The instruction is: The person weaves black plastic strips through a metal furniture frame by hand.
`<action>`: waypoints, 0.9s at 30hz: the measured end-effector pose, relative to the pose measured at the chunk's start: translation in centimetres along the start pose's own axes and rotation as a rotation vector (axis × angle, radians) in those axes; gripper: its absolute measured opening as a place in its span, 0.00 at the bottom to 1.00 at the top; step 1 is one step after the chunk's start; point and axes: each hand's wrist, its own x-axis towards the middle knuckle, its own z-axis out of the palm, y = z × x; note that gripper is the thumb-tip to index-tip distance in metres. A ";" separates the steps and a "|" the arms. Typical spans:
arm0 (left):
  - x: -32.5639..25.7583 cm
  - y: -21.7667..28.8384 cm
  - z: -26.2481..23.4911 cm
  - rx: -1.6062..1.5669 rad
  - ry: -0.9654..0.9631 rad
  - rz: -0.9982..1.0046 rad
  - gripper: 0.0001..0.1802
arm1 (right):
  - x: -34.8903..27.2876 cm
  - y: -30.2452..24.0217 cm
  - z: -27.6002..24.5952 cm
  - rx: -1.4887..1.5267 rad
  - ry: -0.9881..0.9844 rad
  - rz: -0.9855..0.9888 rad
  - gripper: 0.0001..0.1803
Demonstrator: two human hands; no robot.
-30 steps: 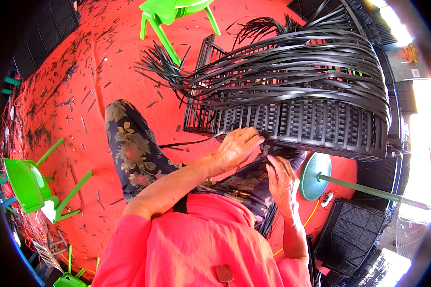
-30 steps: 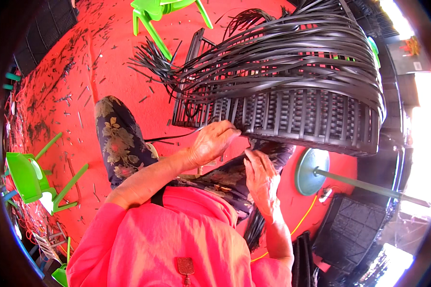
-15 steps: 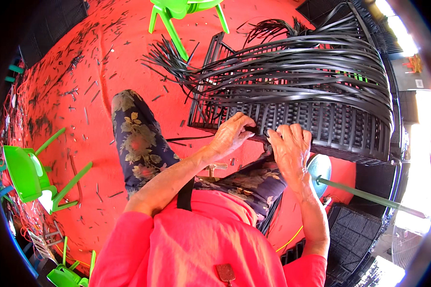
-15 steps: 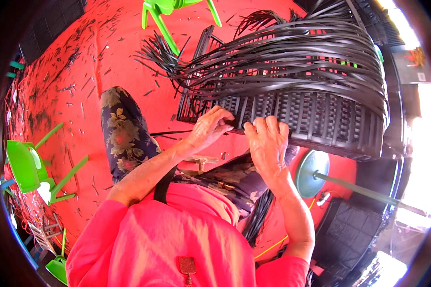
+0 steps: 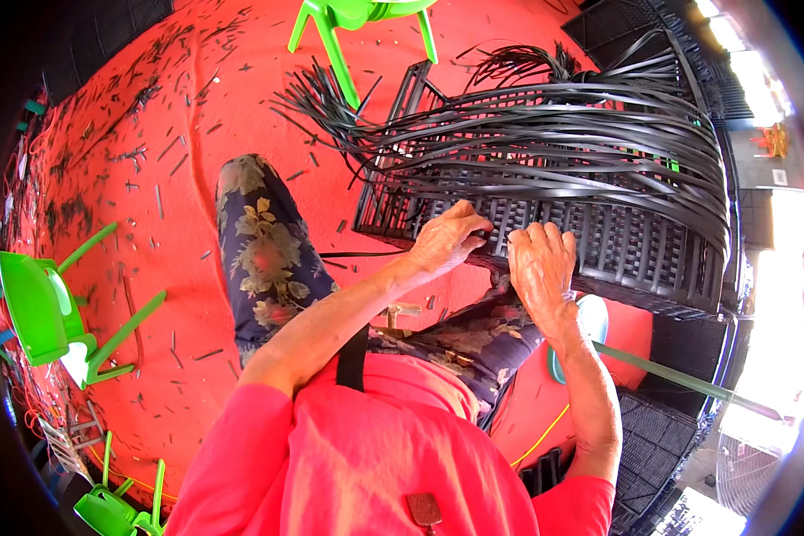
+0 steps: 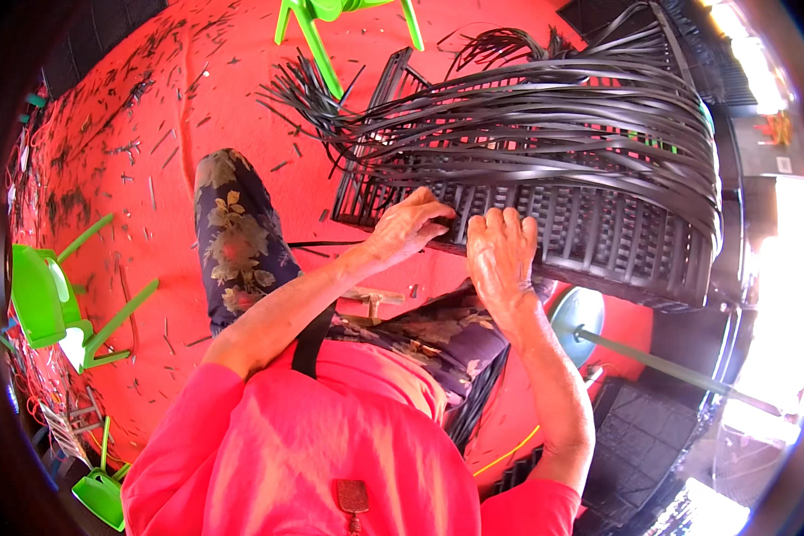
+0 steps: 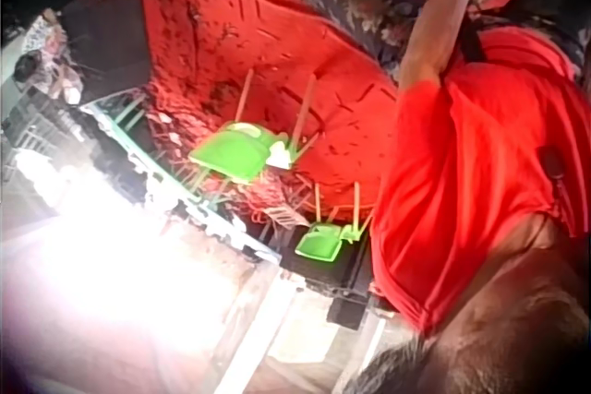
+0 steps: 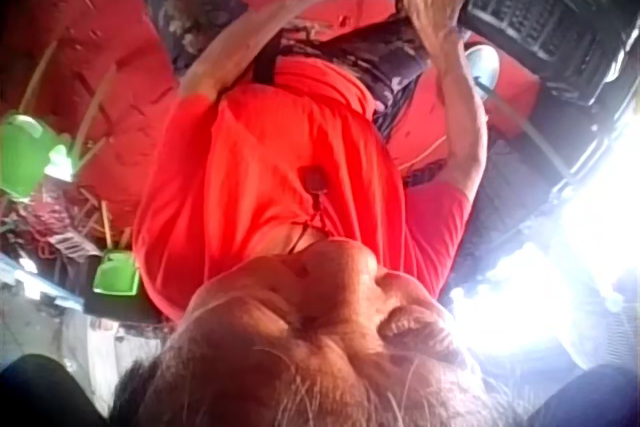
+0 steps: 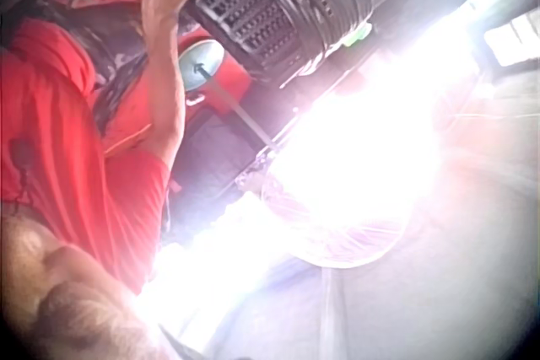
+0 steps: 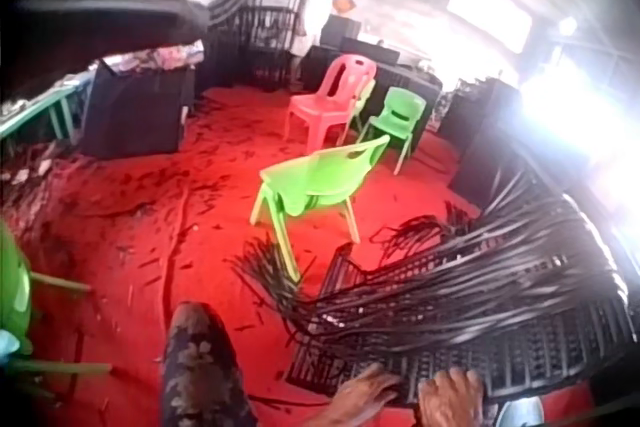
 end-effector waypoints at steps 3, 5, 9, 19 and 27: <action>0.5 0.3 0.1 0.024 0.118 0.019 0.13 | 0.4 0.0 -0.3 0.045 -0.021 -0.004 0.04; 1.0 -0.3 0.3 0.145 0.214 0.169 0.12 | 0.7 0.1 -0.3 0.084 -0.034 -0.002 0.04; 1.9 -1.0 -0.1 0.338 0.076 0.257 0.10 | 0.9 0.0 0.6 0.037 -0.057 -0.026 0.03; 1.1 -1.0 0.2 0.117 -0.049 0.176 0.15 | 0.9 -0.1 0.4 0.122 0.011 -0.030 0.03; -0.2 -1.1 -1.4 -0.122 -0.175 0.062 0.11 | -0.1 -0.2 -1.3 0.281 -0.023 -0.047 0.09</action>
